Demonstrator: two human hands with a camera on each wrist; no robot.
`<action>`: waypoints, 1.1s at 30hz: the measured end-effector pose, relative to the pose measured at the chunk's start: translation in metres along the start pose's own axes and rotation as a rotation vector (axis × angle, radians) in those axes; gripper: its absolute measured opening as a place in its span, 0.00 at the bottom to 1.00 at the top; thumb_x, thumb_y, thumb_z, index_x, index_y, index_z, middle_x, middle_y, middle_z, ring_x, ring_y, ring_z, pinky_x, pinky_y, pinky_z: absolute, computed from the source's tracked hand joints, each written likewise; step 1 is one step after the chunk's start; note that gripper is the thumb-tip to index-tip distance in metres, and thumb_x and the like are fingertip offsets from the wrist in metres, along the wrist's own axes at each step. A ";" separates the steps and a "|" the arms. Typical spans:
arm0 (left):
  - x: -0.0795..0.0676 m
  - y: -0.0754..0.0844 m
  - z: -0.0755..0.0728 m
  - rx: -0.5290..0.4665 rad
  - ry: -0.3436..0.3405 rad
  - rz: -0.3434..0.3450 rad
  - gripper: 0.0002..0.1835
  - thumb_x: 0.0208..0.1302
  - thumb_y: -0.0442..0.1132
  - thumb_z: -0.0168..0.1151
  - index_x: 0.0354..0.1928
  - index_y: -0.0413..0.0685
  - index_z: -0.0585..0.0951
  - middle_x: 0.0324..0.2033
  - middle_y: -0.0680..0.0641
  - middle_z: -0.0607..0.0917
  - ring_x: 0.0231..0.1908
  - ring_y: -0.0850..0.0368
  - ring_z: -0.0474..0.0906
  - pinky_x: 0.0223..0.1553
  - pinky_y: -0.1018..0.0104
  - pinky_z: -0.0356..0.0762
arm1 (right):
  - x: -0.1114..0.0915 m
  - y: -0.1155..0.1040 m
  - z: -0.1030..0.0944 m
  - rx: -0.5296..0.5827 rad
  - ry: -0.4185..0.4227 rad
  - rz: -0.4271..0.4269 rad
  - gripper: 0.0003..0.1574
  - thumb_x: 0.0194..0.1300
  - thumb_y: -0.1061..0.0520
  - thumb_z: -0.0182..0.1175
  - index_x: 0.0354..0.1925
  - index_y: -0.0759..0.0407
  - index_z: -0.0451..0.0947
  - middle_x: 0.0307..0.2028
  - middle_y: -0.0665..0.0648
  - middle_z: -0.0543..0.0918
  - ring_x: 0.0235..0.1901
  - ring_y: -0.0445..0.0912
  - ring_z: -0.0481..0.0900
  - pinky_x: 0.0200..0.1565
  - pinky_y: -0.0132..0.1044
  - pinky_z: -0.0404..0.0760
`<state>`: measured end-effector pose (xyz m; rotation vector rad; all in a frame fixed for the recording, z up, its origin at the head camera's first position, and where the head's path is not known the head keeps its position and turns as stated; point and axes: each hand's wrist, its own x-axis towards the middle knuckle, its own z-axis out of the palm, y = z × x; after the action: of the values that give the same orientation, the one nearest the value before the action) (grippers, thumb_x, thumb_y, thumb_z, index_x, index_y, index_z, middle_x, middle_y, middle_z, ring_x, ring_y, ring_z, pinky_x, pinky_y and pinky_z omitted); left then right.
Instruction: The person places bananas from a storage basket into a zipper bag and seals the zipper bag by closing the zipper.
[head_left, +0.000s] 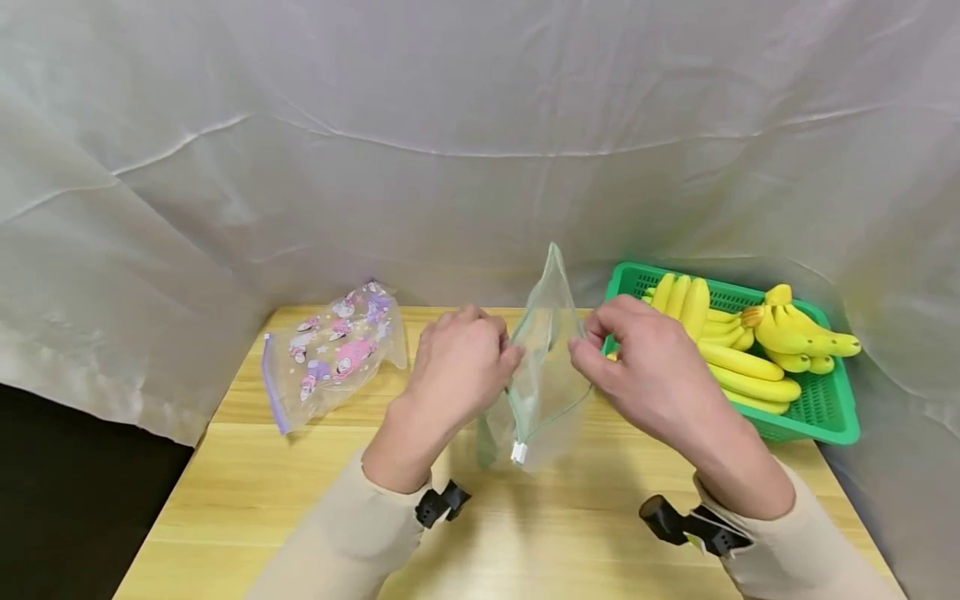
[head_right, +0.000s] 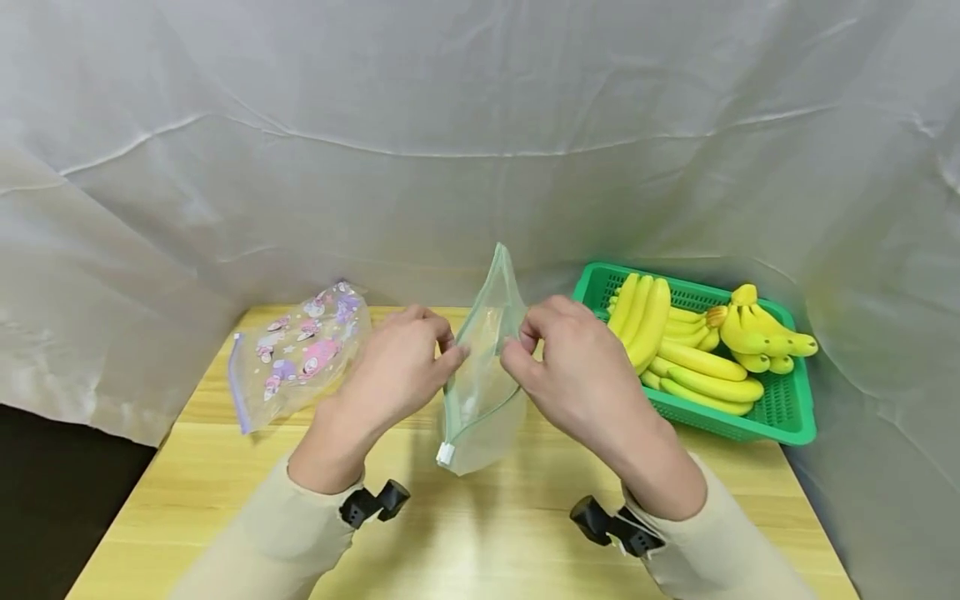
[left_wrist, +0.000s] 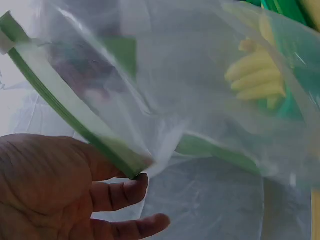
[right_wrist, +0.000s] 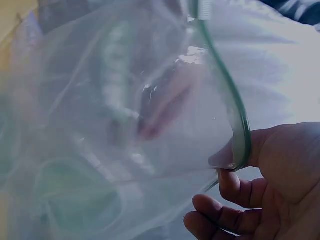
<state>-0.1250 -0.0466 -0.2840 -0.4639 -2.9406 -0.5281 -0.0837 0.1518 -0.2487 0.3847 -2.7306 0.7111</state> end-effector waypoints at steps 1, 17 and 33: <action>0.000 0.000 0.001 -0.004 -0.001 0.007 0.15 0.64 0.51 0.57 0.20 0.58 0.75 0.33 0.53 0.78 0.37 0.51 0.74 0.45 0.50 0.73 | -0.002 -0.003 -0.005 -0.002 0.020 -0.002 0.11 0.62 0.55 0.56 0.22 0.48 0.73 0.31 0.47 0.77 0.30 0.44 0.71 0.33 0.38 0.71; -0.007 -0.054 -0.010 0.120 -0.194 -0.260 0.14 0.60 0.51 0.58 0.20 0.55 0.77 0.27 0.50 0.79 0.30 0.50 0.76 0.33 0.48 0.74 | 0.032 0.013 0.075 -0.081 -0.214 0.056 0.12 0.56 0.54 0.52 0.18 0.51 0.67 0.17 0.50 0.70 0.18 0.45 0.68 0.23 0.37 0.65; -0.014 -0.070 0.022 0.191 -0.141 -0.223 0.14 0.59 0.49 0.62 0.39 0.47 0.82 0.40 0.43 0.81 0.45 0.41 0.76 0.51 0.35 0.68 | 0.017 0.053 0.101 -0.129 -0.194 0.082 0.10 0.60 0.53 0.55 0.23 0.51 0.69 0.20 0.50 0.71 0.20 0.46 0.69 0.22 0.37 0.66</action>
<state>-0.1360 -0.1055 -0.3290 -0.1583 -3.1582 -0.2401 -0.1379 0.1418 -0.3501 0.3299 -2.9707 0.5391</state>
